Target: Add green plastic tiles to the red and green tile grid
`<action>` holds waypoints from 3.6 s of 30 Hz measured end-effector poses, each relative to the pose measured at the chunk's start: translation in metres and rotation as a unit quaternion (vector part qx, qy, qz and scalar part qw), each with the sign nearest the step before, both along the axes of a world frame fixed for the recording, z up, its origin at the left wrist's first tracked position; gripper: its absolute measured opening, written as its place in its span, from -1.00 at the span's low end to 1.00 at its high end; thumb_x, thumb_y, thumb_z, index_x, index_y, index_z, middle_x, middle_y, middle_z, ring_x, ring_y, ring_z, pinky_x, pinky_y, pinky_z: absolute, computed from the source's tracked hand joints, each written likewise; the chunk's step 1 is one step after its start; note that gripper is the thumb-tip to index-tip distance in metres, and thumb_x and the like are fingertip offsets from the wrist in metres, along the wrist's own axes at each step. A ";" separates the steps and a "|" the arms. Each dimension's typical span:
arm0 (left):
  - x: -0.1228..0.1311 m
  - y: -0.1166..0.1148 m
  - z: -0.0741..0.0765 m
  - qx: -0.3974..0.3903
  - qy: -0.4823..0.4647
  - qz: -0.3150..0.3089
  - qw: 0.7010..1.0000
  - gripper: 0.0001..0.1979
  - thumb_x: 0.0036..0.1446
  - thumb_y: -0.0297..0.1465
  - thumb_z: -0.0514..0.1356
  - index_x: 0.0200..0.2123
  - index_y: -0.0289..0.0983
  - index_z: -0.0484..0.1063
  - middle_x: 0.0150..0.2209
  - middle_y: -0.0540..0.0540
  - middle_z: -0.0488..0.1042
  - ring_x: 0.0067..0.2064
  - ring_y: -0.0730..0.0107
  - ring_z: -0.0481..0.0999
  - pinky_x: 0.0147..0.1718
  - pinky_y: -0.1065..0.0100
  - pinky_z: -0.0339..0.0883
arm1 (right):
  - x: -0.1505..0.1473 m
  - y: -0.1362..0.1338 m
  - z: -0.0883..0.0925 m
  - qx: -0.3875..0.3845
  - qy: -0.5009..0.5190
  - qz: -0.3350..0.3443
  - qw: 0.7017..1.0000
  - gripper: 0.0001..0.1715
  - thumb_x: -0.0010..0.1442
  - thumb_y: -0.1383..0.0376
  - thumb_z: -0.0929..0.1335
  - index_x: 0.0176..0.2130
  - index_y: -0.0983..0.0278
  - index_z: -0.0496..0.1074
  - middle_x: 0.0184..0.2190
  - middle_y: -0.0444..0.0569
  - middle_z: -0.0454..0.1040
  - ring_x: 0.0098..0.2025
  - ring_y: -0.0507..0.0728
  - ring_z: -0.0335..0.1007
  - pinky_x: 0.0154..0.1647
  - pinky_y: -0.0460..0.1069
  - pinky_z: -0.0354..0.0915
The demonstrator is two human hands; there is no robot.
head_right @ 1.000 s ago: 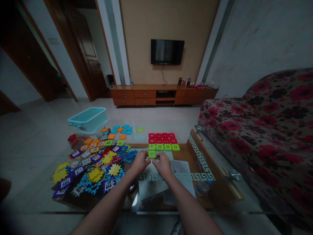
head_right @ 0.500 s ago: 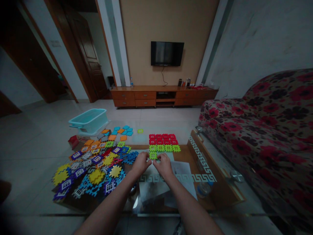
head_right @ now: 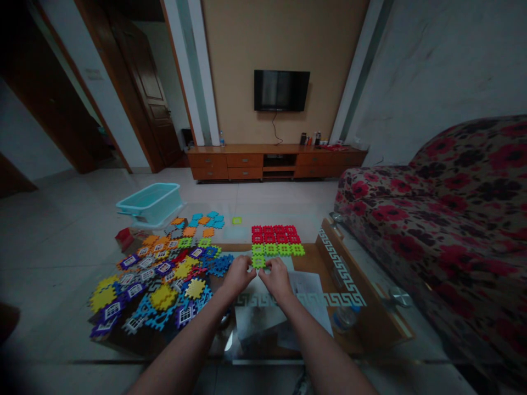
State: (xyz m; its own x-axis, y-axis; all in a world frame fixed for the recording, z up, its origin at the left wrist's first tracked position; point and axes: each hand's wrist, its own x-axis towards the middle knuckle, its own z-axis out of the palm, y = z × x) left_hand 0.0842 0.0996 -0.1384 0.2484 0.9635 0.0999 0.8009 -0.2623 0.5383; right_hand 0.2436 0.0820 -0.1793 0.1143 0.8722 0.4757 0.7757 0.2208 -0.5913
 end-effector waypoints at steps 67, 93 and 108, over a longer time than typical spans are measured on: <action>-0.109 -0.038 0.073 0.012 0.117 0.023 0.993 -0.65 0.08 -0.36 0.25 -0.05 -0.28 0.35 -0.02 -0.24 0.40 0.05 0.10 0.40 0.03 0.24 0.23 | -0.042 -0.063 0.080 -0.050 -0.102 0.139 0.984 -0.95 0.19 0.35 0.29 -0.32 0.23 0.36 -0.31 -0.01 0.44 -0.22 0.17 0.40 -0.19 -0.01 0.25; -0.187 -0.048 0.068 -0.071 0.247 0.045 0.965 -0.62 0.15 -0.26 0.17 0.01 -0.29 0.35 0.09 -0.28 0.38 0.11 0.10 0.40 0.05 0.27 0.26 | -0.063 -0.105 0.112 -0.275 -0.244 0.212 0.906 -0.74 0.24 0.27 0.27 -0.27 0.32 0.52 -0.21 0.10 0.56 -0.18 0.18 0.50 -0.25 -0.04 0.17; -0.195 -0.037 0.074 -0.055 0.258 0.043 0.964 -0.48 0.18 -0.14 0.13 0.10 -0.34 0.34 0.13 -0.34 0.35 0.15 0.03 0.37 0.11 0.20 0.23 | -0.061 -0.087 0.106 -0.287 -0.245 0.199 0.904 -0.74 0.24 0.25 0.29 -0.27 0.34 0.52 -0.20 0.14 0.57 -0.16 0.19 0.49 -0.21 -0.04 0.18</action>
